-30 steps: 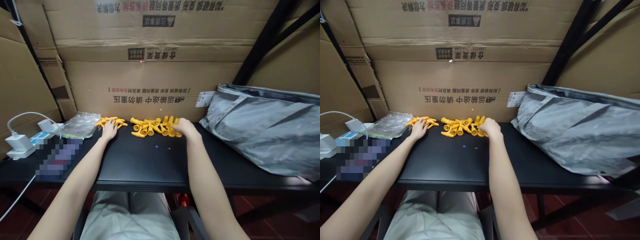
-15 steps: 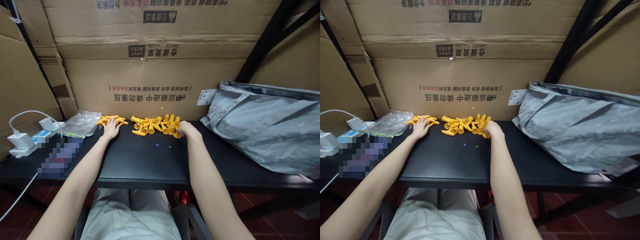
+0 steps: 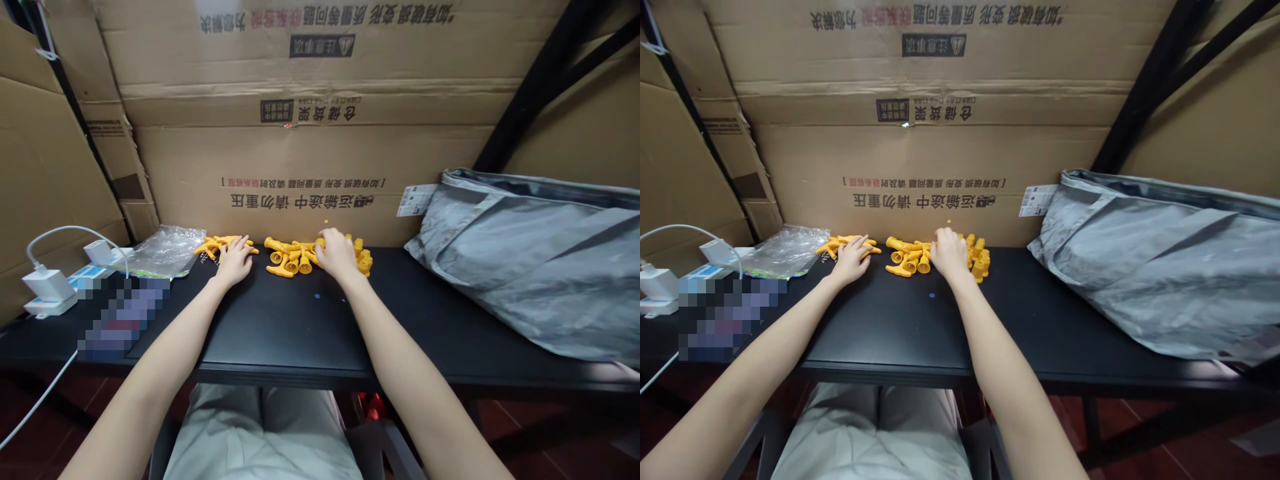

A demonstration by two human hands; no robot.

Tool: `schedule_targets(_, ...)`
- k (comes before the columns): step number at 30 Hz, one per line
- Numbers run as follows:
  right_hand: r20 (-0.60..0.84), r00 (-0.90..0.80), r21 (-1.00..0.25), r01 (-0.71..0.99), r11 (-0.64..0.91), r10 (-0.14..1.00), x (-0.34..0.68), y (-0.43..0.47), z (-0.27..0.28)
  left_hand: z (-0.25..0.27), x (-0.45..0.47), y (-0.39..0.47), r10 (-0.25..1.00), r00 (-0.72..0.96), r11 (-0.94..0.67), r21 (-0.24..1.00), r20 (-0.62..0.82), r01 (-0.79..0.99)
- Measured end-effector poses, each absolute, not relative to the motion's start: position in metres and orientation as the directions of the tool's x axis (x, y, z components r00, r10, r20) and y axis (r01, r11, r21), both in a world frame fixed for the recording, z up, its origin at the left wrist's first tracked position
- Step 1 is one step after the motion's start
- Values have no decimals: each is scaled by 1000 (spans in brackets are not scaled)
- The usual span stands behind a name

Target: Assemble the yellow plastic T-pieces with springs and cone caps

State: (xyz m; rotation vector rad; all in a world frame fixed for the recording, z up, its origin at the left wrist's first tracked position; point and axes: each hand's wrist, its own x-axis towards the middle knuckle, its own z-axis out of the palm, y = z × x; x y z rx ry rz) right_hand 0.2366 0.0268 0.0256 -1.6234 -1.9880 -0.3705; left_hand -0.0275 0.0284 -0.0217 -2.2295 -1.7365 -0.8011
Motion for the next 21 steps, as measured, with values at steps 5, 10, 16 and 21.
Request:
schedule_targets(5, 535, -251, -25, 950, 312, 807, 216, 29, 5, -20, -24, 26, 792, 216, -372, 170, 571, 913)
schedule_targets(10, 483, -315, -12, 931, 365, 817, 203, 33, -2, -19, -24, 25, 783, 233, -404, 186, 577, 895)
schedule_targets(16, 398, -355, -77, 906, 416, 846, 171, 47, 9, -18, -25, 25, 784, 244, -418, 195, 571, 887)
schedule_targets(21, 278, -295, -84, 941, 329, 914, 145, 69, 15, -20, -26, 27, 774, 252, -435, 199, 581, 878)
